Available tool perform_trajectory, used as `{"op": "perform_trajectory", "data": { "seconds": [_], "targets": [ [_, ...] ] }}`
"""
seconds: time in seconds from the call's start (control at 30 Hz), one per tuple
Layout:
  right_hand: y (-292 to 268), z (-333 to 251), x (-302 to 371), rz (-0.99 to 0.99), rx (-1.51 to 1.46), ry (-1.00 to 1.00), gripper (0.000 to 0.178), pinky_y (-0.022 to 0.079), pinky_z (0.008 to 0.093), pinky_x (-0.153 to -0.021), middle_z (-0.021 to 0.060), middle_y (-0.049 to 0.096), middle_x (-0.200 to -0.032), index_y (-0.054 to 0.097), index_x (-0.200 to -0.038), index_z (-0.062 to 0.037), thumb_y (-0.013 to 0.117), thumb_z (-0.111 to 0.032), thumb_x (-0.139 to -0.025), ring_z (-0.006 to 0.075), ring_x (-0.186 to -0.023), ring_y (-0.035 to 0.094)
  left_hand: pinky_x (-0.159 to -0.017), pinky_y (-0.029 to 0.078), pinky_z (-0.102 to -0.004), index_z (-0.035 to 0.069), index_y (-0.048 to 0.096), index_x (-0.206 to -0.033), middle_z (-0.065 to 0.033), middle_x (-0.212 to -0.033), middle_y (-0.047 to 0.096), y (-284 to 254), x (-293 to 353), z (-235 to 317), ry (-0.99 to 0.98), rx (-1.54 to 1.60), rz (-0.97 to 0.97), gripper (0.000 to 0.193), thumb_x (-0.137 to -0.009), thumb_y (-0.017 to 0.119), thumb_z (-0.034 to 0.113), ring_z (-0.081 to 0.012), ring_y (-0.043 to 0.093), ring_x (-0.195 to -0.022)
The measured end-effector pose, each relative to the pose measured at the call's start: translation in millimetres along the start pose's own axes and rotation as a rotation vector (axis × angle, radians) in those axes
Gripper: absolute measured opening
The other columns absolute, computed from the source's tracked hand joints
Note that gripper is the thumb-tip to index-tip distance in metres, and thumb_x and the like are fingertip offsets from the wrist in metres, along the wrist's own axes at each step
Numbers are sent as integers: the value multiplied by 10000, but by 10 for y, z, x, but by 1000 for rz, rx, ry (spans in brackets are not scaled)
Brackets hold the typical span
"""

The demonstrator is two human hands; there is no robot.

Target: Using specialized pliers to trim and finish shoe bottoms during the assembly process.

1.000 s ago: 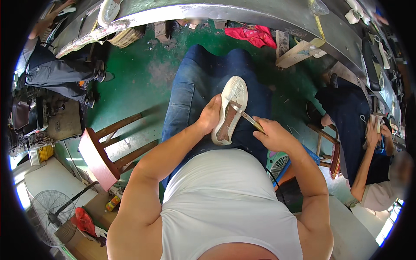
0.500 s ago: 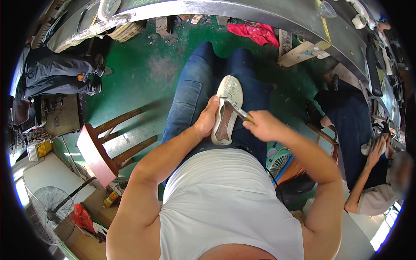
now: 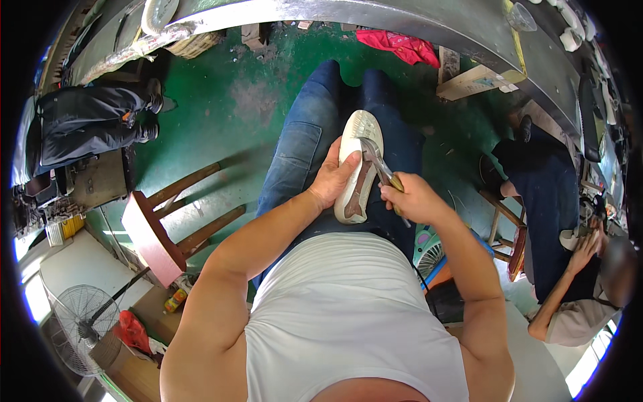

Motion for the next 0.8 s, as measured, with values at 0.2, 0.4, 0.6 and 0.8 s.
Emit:
{"op": "perform_trajectory", "data": {
  "seconds": [0.2, 0.4, 0.6, 0.8],
  "targets": [
    [380, 280, 9, 31, -548, 115, 220, 447, 288, -461, 58, 641, -775, 597, -976, -6, 608, -225, -974, 125, -659, 608, -984, 480, -353, 108, 369, -1468, -87, -1284, 571, 60, -13, 37, -30, -75, 157, 639, -969, 656, 384, -187, 552, -1160],
    [-79, 459, 112, -372, -986, 308, 285, 465, 251, -449, 99, 656, -935, 574, -1108, 34, 624, -214, -976, 163, -729, 650, -904, 522, -387, -2, 494, -1308, -135, -1143, 630, 168, -84, 300, -174, -244, 171, 530, -904, 690, 279, -220, 625, -1022],
    [-578, -42, 158, 36, -244, 34, 406, 520, 370, -587, 134, 687, -756, 589, -914, 1, 488, -375, -1029, 232, -722, 692, -898, 524, -423, -17, 533, -1226, -185, -1140, 655, 167, -145, 296, -233, -426, 258, 501, -857, 683, 287, -283, 663, -1015],
    [-500, -123, -160, 102, 373, -175, 425, 483, 518, -730, 279, 649, -810, 580, -909, 38, 487, -361, -1021, 468, -796, 630, -895, 529, -431, -36, 499, -1221, -202, -1123, 647, 162, -151, 299, -243, -511, 238, 557, -828, 714, 294, -289, 664, -1012]
  ]
}}
Point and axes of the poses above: each hand's wrist, its own x-axis away from the middle knuckle, its own y-axis out of the palm, z = x × y, the point moved 2 cm from there along -x, towards the middle knuckle
